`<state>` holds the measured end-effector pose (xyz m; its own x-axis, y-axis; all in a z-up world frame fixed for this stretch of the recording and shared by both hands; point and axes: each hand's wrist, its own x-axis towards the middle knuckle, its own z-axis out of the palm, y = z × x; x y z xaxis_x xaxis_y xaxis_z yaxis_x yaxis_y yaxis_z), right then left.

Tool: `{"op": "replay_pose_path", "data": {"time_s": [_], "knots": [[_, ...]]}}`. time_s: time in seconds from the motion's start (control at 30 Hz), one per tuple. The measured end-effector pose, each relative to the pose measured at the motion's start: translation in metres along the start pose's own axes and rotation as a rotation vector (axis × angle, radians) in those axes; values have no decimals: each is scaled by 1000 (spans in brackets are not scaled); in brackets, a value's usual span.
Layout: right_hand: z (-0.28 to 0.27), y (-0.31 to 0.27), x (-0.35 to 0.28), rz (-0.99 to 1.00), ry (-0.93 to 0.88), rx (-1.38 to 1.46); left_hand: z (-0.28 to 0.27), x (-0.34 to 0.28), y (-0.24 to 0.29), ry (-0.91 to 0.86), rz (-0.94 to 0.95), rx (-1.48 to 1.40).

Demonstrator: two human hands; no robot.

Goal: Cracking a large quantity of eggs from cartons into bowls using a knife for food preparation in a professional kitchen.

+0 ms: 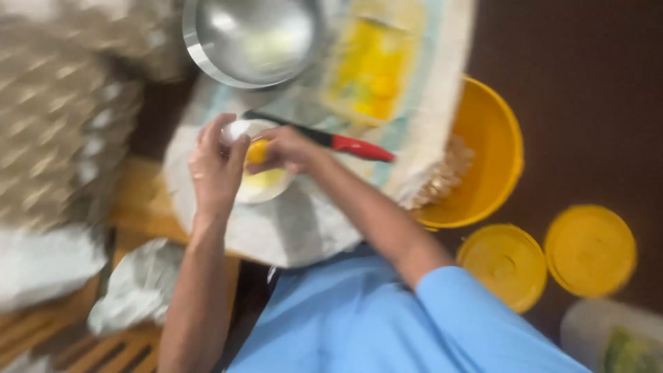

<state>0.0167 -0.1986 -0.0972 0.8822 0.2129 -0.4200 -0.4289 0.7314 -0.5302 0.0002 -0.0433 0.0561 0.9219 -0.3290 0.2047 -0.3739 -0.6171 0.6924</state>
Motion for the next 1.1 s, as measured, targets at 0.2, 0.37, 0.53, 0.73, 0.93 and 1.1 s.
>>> {"op": "replay_pose_path", "data": {"time_s": [0.2,0.37,0.53,0.73,0.93,1.1], "knots": [[19,-23,-28,6,-20,-182,120,45,137,-215,288,-354],[32,-26,-32,131,142,-53,203,30,267,-612,246,-528],[27,2,-17,42,55,-531,190,23,214,-456,275,-345],[-13,-12,5,-716,-246,-1361,85,39,62,-92,-21,-393],[38,-21,-37,66,-9,-289,12,2,-67,151,-146,-98],[54,-30,-43,123,-103,-261,28,-14,-75,76,-895,-985]]}}
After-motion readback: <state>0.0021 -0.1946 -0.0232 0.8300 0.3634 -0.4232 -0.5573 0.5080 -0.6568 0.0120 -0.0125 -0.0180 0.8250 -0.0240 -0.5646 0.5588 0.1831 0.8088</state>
